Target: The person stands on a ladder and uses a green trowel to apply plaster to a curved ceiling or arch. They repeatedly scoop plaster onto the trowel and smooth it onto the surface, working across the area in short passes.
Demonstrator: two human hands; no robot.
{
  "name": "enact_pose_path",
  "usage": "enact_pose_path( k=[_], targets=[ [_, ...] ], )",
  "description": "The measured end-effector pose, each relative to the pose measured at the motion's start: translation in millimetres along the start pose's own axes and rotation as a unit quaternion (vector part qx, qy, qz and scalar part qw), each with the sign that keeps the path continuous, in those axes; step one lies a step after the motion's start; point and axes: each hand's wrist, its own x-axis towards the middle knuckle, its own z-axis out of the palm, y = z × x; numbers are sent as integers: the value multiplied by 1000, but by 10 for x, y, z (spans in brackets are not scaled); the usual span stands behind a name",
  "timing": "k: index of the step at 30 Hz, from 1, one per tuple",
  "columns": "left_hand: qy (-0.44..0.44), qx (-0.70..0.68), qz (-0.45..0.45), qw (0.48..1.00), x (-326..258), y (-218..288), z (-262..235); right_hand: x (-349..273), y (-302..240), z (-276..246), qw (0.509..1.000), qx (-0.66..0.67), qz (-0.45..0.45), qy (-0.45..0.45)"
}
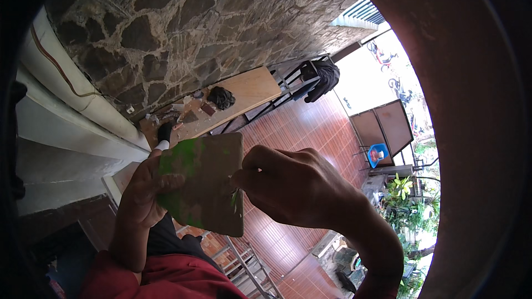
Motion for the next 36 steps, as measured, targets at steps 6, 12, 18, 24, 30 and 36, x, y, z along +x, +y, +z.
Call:
enact_pose_path(
  k=[6,12,18,24,30,36],
  targets=[
    [12,47,16,999,-45,0,27,-35,10,10,999,-46,9,3],
    [-11,16,12,1000,-103,-45,-45,-65,20,26,993,-76,40,77],
    [16,-70,49,996,-111,-131,-132,-271,87,143,954,-11,153,256],
    [75,107,207,970,491,278,126,-506,-55,835,765,346,351,415],
    [91,433,502,743,1472,1144,1010,-1034,-209,1798,581,460,522,423],
    [99,539,644,534,2310,1932,2315,-1441,-193,2576,540,400,576,465]
  ],
)
